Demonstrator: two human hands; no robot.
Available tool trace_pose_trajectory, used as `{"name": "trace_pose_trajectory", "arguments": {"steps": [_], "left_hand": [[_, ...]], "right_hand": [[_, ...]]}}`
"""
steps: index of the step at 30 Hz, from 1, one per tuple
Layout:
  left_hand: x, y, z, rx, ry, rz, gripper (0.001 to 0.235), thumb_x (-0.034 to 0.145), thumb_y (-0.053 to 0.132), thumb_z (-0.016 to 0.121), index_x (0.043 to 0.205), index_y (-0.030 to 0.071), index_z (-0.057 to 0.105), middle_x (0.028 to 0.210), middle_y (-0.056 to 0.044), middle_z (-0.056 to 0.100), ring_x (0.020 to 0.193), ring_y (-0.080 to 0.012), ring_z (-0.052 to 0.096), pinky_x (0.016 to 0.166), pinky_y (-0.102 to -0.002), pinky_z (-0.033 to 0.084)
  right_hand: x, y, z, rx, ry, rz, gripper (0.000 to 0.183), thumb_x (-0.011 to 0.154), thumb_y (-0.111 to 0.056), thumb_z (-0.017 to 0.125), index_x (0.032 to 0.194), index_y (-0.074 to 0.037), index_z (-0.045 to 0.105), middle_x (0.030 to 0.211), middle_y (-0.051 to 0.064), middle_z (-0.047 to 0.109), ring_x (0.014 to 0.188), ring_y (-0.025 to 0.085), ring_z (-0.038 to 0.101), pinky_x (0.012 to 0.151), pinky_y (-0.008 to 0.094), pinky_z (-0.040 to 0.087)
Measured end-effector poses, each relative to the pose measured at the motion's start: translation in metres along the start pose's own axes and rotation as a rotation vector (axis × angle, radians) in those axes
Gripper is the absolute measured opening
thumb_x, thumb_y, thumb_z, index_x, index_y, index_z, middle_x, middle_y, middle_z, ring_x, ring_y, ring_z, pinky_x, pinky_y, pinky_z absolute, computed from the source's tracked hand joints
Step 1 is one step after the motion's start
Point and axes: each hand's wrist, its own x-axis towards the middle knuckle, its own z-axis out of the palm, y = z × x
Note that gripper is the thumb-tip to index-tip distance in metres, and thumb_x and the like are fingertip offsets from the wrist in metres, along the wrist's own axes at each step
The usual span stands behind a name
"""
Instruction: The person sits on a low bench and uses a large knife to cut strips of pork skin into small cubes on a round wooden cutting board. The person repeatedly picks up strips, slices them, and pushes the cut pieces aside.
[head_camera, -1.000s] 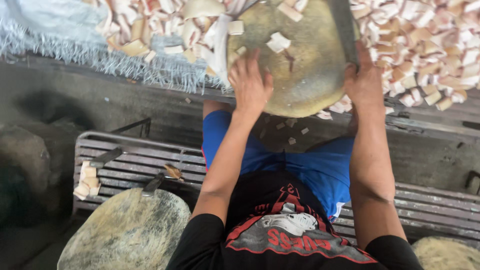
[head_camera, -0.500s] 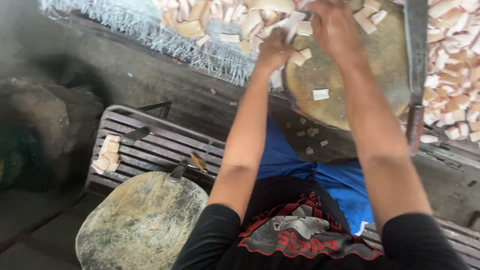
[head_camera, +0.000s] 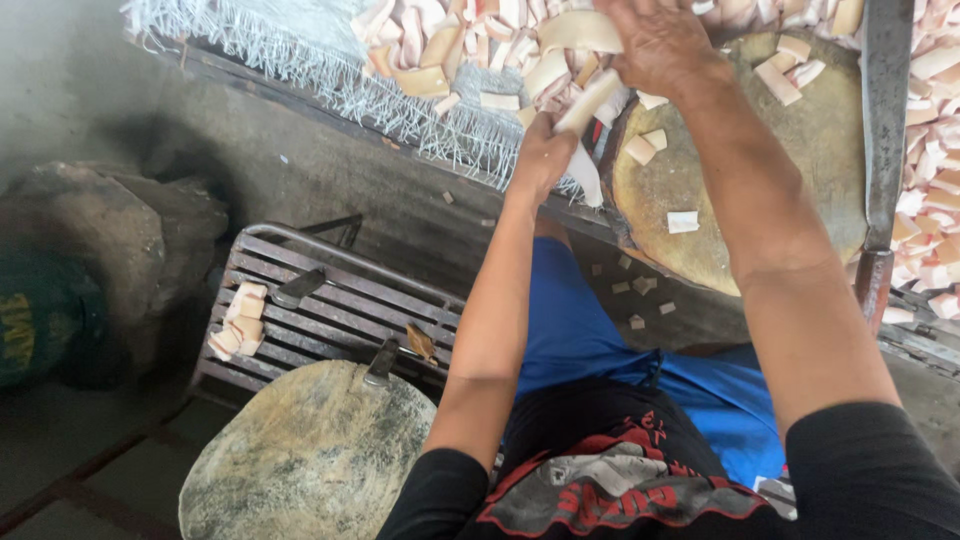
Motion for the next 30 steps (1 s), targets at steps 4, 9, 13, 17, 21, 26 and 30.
{"name": "trace_pose_trajectory", "arguments": {"steps": [4, 9, 13, 17, 21, 26, 30], "left_hand": [[-0.026, -0.013, 0.017, 0.043, 0.131, 0.076, 0.055, 0.075, 0.015, 0.086, 0.118, -0.002, 0.057, 0.099, -0.024, 0.072, 0.090, -0.0358, 0.073, 0.082, -0.041, 0.057], [-0.036, -0.006, 0.029, 0.484, 0.248, 0.052, 0.075, 0.070, 0.012, 0.085, 0.133, 0.003, 0.045, 0.115, -0.034, 0.054, 0.095, -0.0533, 0.064, 0.087, -0.052, 0.054], [-0.043, 0.007, 0.036, 0.528, 0.280, -0.017, 0.073, 0.073, 0.009, 0.078, 0.136, 0.006, 0.040, 0.122, -0.035, 0.050, 0.095, -0.0553, 0.063, 0.087, -0.054, 0.054], [-0.045, 0.026, 0.028, 0.578, 0.272, -0.027, 0.064, 0.081, 0.015, 0.077, 0.133, 0.008, 0.040, 0.117, -0.032, 0.063, 0.101, -0.0529, 0.065, 0.086, -0.056, 0.052], [-0.032, 0.030, 0.000, 0.475, 0.307, 0.028, 0.068, 0.082, 0.010, 0.071, 0.142, 0.005, 0.040, 0.109, -0.030, 0.071, 0.104, -0.0469, 0.069, 0.092, -0.053, 0.054], [0.021, 0.032, -0.026, 0.389, 0.239, 0.366, 0.052, 0.081, 0.004, 0.071, 0.132, 0.010, 0.064, 0.115, -0.020, 0.077, 0.110, -0.0419, 0.073, 0.098, -0.046, 0.058], [0.061, 0.015, -0.015, 0.629, 0.330, 0.613, 0.059, 0.067, 0.002, 0.073, 0.125, 0.011, 0.064, 0.113, -0.019, 0.075, 0.106, -0.0441, 0.067, 0.097, -0.046, 0.046]], "right_hand": [[0.009, -0.016, 0.000, 0.056, -0.137, 0.002, 0.056, 0.083, -0.020, 0.070, 0.138, -0.009, 0.066, 0.134, 0.022, 0.066, 0.125, 0.037, 0.063, 0.100, 0.053, 0.048], [0.023, 0.021, -0.023, 0.257, -0.398, 0.588, 0.038, 0.096, -0.031, 0.063, 0.128, -0.011, 0.068, 0.125, 0.021, 0.066, 0.115, 0.037, 0.063, 0.095, 0.053, 0.047], [0.015, 0.054, -0.015, 0.167, -0.523, 0.428, 0.033, 0.104, -0.026, 0.064, 0.131, -0.008, 0.069, 0.117, 0.025, 0.075, 0.101, 0.040, 0.073, 0.089, 0.052, 0.056], [0.000, 0.066, -0.004, 0.216, -0.457, 0.209, 0.050, 0.079, -0.014, 0.082, 0.127, -0.018, 0.070, 0.120, 0.012, 0.073, 0.105, 0.035, 0.069, 0.088, 0.049, 0.054], [0.008, 0.048, 0.013, 0.103, -0.528, 0.225, 0.049, 0.080, -0.017, 0.086, 0.126, -0.013, 0.069, 0.111, 0.017, 0.075, 0.102, 0.037, 0.071, 0.084, 0.050, 0.055], [0.014, 0.034, 0.000, -0.035, -0.555, 0.159, 0.048, 0.080, -0.017, 0.081, 0.126, -0.024, 0.074, 0.112, 0.013, 0.077, 0.103, 0.033, 0.073, 0.087, 0.048, 0.057], [0.014, 0.039, 0.010, -0.162, -0.582, 0.180, 0.043, 0.081, -0.033, 0.084, 0.116, -0.008, 0.080, 0.109, 0.018, 0.077, 0.100, 0.034, 0.074, 0.087, 0.046, 0.057]]}}
